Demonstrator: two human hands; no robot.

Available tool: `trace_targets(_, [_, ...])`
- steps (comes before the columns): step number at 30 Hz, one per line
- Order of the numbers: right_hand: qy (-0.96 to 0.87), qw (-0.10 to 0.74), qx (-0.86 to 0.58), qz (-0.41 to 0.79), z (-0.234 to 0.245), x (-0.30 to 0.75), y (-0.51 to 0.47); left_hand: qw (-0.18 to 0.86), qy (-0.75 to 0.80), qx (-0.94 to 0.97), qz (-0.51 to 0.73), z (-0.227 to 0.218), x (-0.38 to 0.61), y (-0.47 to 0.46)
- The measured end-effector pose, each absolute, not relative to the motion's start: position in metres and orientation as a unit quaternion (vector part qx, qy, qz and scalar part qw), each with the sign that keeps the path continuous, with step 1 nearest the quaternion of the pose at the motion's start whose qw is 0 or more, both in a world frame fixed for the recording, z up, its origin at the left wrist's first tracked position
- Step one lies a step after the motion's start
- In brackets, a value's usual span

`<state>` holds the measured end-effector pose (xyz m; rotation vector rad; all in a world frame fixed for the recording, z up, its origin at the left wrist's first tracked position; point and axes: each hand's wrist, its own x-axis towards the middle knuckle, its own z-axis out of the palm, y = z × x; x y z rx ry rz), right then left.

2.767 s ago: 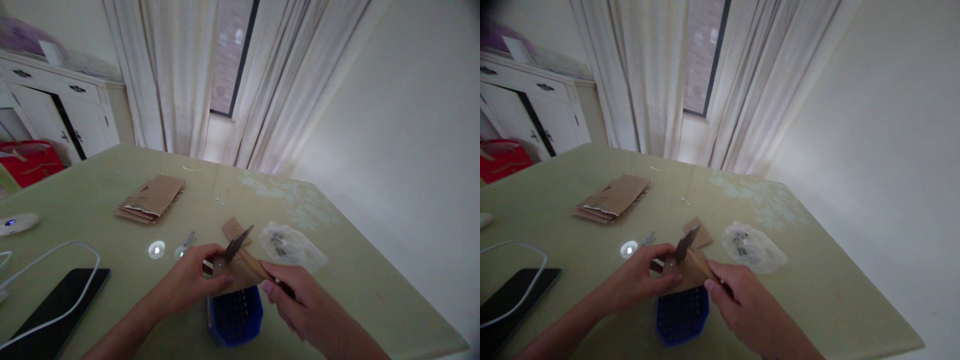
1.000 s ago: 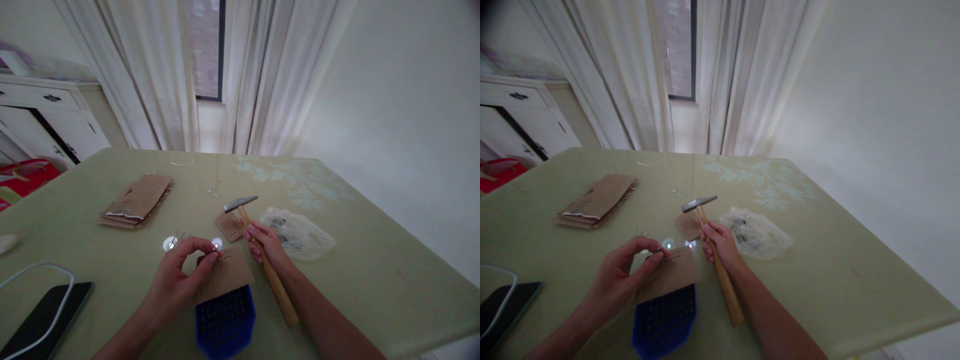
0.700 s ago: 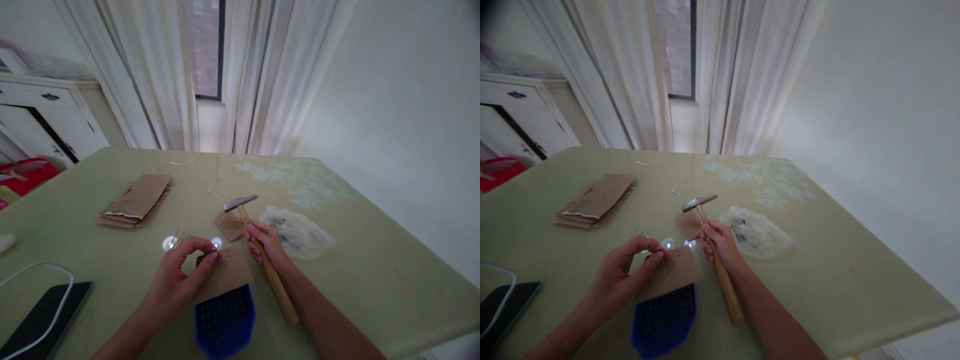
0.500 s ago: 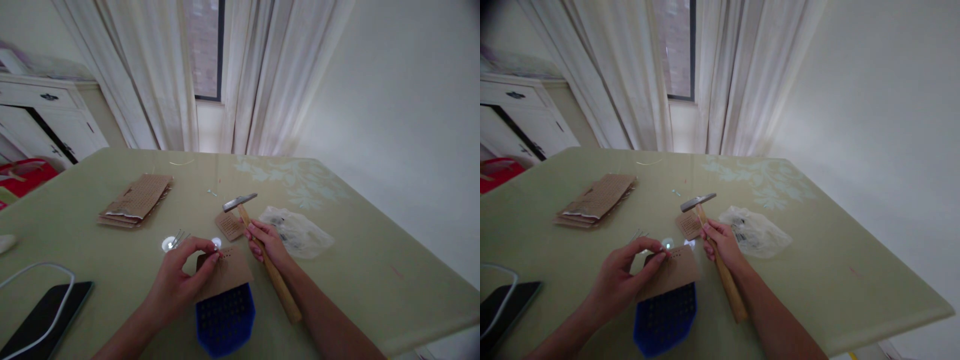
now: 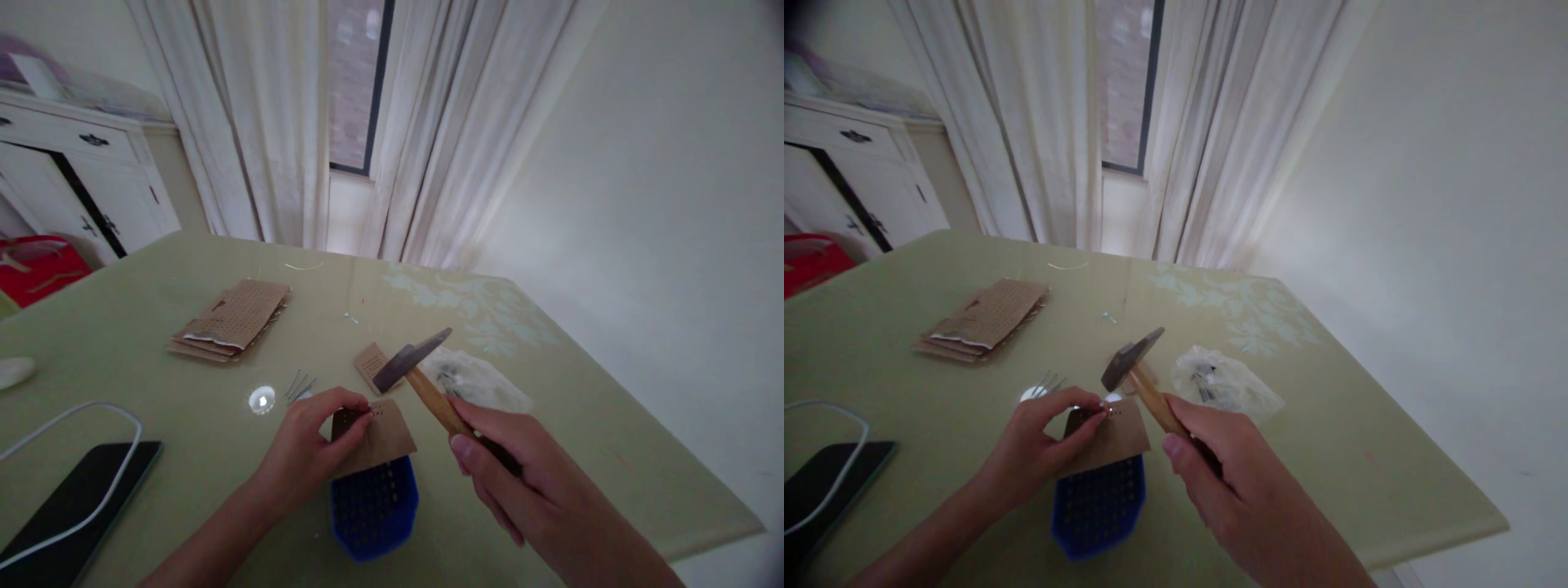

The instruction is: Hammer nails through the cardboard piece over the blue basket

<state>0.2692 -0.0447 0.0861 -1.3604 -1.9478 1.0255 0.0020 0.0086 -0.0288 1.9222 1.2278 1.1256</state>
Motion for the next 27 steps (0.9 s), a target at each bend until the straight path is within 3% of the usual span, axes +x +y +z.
trace_targets(8, [-0.808,0.233,-0.476,0.258,0.096,0.253,-0.047,0.313,0.454,0.725,0.411,-0.028,0.002,0.010])
trace_targets(27, [-0.790,0.178,-0.524,0.263,0.096,0.257,-0.051,0.344,0.428,0.727,0.413,-0.020,-0.008,0.008])
